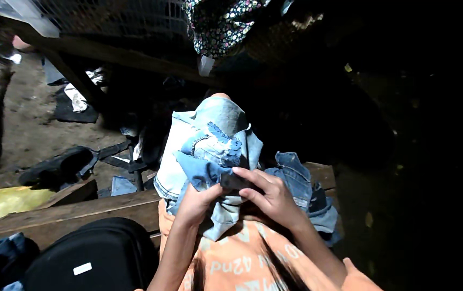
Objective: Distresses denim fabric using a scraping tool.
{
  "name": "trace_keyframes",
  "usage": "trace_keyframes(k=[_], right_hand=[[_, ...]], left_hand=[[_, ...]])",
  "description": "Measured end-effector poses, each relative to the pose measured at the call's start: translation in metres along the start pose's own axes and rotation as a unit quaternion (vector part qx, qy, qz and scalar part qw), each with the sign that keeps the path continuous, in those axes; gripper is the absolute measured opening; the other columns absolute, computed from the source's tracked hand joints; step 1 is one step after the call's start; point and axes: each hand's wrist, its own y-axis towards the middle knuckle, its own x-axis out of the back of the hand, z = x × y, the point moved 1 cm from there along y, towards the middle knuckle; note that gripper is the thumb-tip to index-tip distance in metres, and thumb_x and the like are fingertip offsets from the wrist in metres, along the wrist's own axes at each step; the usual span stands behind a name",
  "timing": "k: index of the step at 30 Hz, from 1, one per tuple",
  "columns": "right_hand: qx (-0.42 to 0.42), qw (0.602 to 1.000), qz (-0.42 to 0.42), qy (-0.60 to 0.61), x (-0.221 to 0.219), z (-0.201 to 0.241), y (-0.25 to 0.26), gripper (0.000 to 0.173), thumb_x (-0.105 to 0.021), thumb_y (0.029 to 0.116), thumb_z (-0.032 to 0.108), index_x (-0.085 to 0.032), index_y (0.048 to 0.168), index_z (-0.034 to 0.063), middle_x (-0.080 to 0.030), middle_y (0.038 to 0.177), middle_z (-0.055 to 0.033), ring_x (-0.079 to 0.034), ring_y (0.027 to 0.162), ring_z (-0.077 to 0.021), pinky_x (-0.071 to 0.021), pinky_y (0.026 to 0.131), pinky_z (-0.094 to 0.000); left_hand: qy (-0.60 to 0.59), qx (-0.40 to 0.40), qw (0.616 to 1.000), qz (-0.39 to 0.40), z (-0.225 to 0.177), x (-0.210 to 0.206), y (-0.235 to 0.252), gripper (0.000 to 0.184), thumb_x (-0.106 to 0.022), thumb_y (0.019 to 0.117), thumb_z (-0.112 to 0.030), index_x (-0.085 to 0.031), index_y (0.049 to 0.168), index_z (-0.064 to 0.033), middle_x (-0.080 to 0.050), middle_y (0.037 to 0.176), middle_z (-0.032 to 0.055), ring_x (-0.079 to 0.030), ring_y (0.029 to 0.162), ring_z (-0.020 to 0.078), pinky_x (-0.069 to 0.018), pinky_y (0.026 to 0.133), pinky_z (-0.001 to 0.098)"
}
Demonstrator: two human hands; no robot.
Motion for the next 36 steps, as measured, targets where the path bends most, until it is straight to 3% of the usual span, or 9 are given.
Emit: trace_keyframes(k=[8,12,15,18,20,23,26,33,36], right_hand=[[0.004,0.998,-0.044,-0.033,-0.005,-0.004,-0.001,0.041,-0.049,0.1049,0.043,-0.074,0.127,0.0189,-0.062,0.078,-0.0066,-0.058,0.066,-0.0129,-0.0487,0.059,-0.0259],[-0.019,0.987,-0.102,0.126,0.003,-0.007,-0.002,0.043,-0.05,0.1057,0.04,-0.071,0.127,0.0097,-0.065,0.088,-0.0038,-0.059,0.081,0.0011,-0.0492,0.077,-0.0134],[-0.066,0.979,-0.034,0.188,0.011,-0.009,-0.002,0.055,-0.048,0.1056,0.043,-0.061,0.137,-0.0004,-0.072,0.108,-0.0036,-0.062,0.092,0.0066,-0.0512,0.084,-0.0128],[-0.121,0.974,0.053,0.184,0.012,-0.008,0.003,0.073,-0.061,0.0974,0.048,-0.047,0.148,-0.0028,-0.063,0.082,0.0033,-0.052,0.066,0.0038,-0.0485,0.061,-0.0165],[-0.123,0.983,0.037,0.13,0.01,-0.002,0.01,0.073,-0.074,0.0873,0.043,-0.056,0.139,-0.0043,-0.068,0.086,-0.0018,-0.056,0.069,0.0,-0.0501,0.064,-0.0197],[-0.08,0.994,-0.027,0.066,0.004,0.003,0.024,0.049,-0.079,0.0818,0.033,-0.07,0.112,-0.005,-0.075,0.096,-0.01,-0.07,0.085,-0.0055,-0.0568,0.079,-0.0218],[-0.052,0.995,-0.045,0.078,0.002,0.005,0.038,0.025,-0.075,0.0854,0.023,-0.069,0.081,-0.0011,-0.066,0.077,-0.0062,-0.059,0.072,-0.0001,-0.0465,0.067,-0.0124],[-0.111,0.977,-0.043,0.177,-0.004,0.008,0.046,0.023,-0.067,0.0931,0.018,-0.064,0.077,0.0019,-0.059,0.074,0.003,-0.051,0.067,0.0087,-0.043,0.063,-0.0076],[-0.059,0.99,-0.093,0.092,-0.01,0.007,0.044,0.016,-0.068,0.0896,0.012,-0.068,0.081,-0.0013,-0.064,0.076,-0.0044,-0.057,0.071,0.002,-0.0459,0.067,-0.0093]], left_hand=[[0.007,-0.033,0.999,0.003,0.007,-0.001,0.0,0.032,-0.068,0.0761,0.013,-0.064,0.103,-0.0045,-0.075,0.088,-0.002,-0.072,0.084,0.0054,-0.0611,0.081,0.0247],[0.019,-0.014,0.999,-0.042,0.003,-0.005,-0.002,0.032,-0.067,0.0783,0.011,-0.06,0.105,-0.0037,-0.074,0.086,-0.0033,-0.071,0.08,0.0036,-0.061,0.078,0.0227],[0.029,-0.003,0.998,-0.059,0.001,-0.008,-0.003,0.031,-0.065,0.08,0.01,-0.058,0.107,-0.0029,-0.073,0.084,-0.0033,-0.071,0.079,0.0036,-0.0609,0.077,0.0224],[0.049,0.002,0.998,-0.045,0.001,-0.009,-0.004,0.028,-0.066,0.0821,0.01,-0.06,0.107,-0.0025,-0.074,0.085,-0.0029,-0.071,0.08,0.0037,-0.0608,0.078,0.0226],[0.064,-0.006,0.998,-0.023,0.002,-0.008,-0.005,0.027,-0.067,0.0826,0.009,-0.061,0.106,-0.003,-0.073,0.086,-0.0041,-0.071,0.082,0.0029,-0.0605,0.08,0.0226],[0.08,-0.025,0.996,0.002,0.004,-0.007,-0.007,0.027,-0.069,0.0826,0.007,-0.062,0.106,-0.0035,-0.074,0.089,-0.0053,-0.071,0.086,0.0018,-0.0598,0.083,0.0222],[0.087,-0.011,0.996,-0.014,0.0,-0.008,-0.006,0.023,-0.064,0.0841,0.007,-0.061,0.104,-0.0043,-0.072,0.087,-0.0062,-0.07,0.083,0.0007,-0.0592,0.081,0.0209],[0.066,-0.01,0.996,-0.067,-0.005,-0.019,-0.007,0.022,-0.061,0.0881,0.008,-0.058,0.107,-0.0042,-0.071,0.085,-0.0062,-0.069,0.08,0.0003,-0.0593,0.077,0.0203],[0.069,-0.041,0.994,-0.081,0.0,-0.025,-0.007,0.014,-0.056,0.0934,0.003,-0.059,0.106,-0.0037,-0.069,0.083,-0.007,-0.068,0.078,-0.0009,-0.0586,0.076,0.0197]])
